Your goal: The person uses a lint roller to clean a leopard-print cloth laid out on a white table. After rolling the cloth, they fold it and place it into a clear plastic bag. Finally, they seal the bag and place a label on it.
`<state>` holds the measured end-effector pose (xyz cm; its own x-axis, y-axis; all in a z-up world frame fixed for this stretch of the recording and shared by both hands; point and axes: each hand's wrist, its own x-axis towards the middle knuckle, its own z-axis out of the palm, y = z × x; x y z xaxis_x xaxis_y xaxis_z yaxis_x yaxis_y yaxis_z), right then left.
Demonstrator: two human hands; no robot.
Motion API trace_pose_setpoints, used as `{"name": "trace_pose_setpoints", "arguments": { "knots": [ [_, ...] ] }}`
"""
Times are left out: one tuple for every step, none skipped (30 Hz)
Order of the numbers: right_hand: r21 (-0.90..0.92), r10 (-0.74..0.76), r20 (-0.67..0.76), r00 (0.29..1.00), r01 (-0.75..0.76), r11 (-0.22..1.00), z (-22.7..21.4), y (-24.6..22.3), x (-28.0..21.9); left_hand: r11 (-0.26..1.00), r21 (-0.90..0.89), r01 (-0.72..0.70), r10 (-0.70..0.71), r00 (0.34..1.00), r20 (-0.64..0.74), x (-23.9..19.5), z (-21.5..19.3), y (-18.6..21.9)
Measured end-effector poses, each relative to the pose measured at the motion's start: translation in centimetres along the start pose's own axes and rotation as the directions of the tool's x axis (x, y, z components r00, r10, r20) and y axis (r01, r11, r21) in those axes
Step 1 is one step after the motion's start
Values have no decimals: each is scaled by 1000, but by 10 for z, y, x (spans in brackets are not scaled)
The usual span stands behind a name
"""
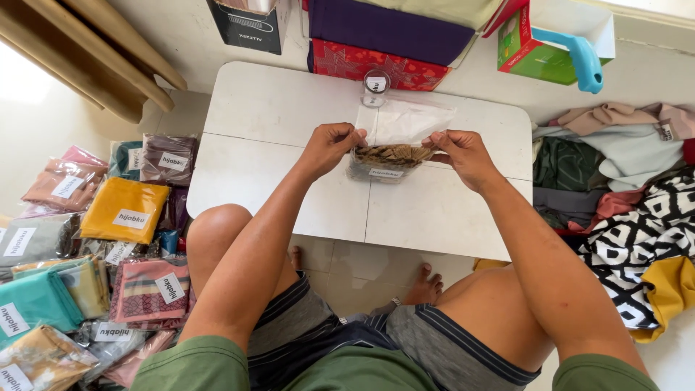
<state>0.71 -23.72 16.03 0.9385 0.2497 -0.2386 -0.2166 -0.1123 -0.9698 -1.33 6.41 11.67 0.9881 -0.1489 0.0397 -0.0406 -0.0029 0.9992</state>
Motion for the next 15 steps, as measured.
{"name": "trace_pose_setpoints", "arguments": {
  "knots": [
    [3,3,2,1000,-3,1000,2,-2,-2,1000,2,4,-4,1000,-1,-1,1,-1],
    [-2,21,-15,1000,-21,1000,4,-5,-3,999,36,10,-9,1000,-25,-2,1,-2],
    [-11,36,-31,999,-36,999,6,-9,-3,998,69,12,-9,999,-50,-1,2,-3],
    [-10,35,-29,999,-35,999,9,-8,-4,997,71,12,-8,999,-52,-3,2,0],
    [-8,23,-58,998,-23,1000,11,-7,-5,994,109,29,-21,997,-74,-4,3,3],
    [-7,11,-87,996,-11,1000,13,-7,-5,988,145,46,-33,995,-95,-5,5,5],
    [-8,11,-87,996,-11,1000,12,-5,-4,988,144,46,-32,995,-96,-6,5,9],
    [-38,-33,-106,994,29,999,12,-2,-2,988,151,18,1,992,-123,-7,5,13],
    [-67,-74,-121,990,66,996,12,1,0,987,160,-7,31,988,-151,-10,4,16],
    [-67,-71,-119,990,63,996,10,7,2,987,159,-4,28,988,-153,-12,6,21],
    [-129,-112,-97,989,99,987,8,13,5,968,243,-59,90,989,-119,-13,7,26],
    [-190,-152,-71,986,136,972,6,18,7,939,323,-116,149,986,-79,-14,8,31],
    [-190,-151,-72,986,135,972,9,14,5,939,323,-116,148,986,-79,-13,7,29],
    [-247,-162,-54,985,144,958,12,9,2,921,364,-141,173,983,-57,-13,6,28],
    [-302,-171,-36,985,152,941,16,5,-2,900,403,-164,195,980,-35,-13,5,26]
  ]
}}
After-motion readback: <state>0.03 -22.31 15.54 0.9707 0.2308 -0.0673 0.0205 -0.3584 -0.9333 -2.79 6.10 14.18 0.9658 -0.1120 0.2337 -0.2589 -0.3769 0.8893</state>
